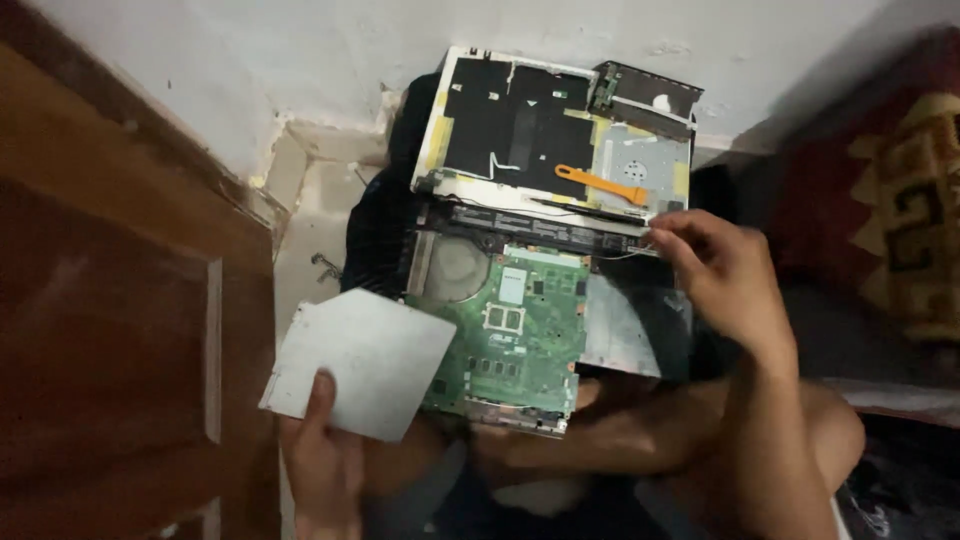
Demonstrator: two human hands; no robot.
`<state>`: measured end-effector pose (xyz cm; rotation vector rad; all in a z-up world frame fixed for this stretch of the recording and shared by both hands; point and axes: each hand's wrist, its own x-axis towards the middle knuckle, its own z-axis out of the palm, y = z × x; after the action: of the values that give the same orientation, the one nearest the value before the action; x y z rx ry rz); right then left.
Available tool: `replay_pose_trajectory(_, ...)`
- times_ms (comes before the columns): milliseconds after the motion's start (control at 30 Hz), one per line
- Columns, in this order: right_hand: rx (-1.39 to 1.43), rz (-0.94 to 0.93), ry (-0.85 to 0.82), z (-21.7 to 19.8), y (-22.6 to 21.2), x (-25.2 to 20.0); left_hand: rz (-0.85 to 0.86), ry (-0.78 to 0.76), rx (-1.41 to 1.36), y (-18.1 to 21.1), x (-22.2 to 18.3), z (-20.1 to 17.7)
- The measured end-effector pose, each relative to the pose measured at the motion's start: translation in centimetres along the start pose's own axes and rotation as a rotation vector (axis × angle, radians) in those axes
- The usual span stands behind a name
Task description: The person is disassembling a laptop, removing screws with a screwdriver and extracting the optical drive and other internal components.
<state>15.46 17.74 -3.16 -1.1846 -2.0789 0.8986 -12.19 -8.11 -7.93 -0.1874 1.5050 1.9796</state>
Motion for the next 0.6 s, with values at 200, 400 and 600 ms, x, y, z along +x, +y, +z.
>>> replay_pose_trajectory(200,-0.602,-0.342,-0.215,3.3,3.3,5.7,-0.106,-0.032,-0.159,-3.8,1.9,-1.2)
replay_pose_trajectory(400,-1.028,-0.431,-0.463,7.4,2.6,9.6,0.008,-0.114,0.032,-5.0,1.5,-3.1)
replay_pose_trajectory(600,-1.078,-0.047,-0.602,8.4,-1.8,10.8,-0.348,-0.011,-0.046,-3.5,1.0,-2.8)
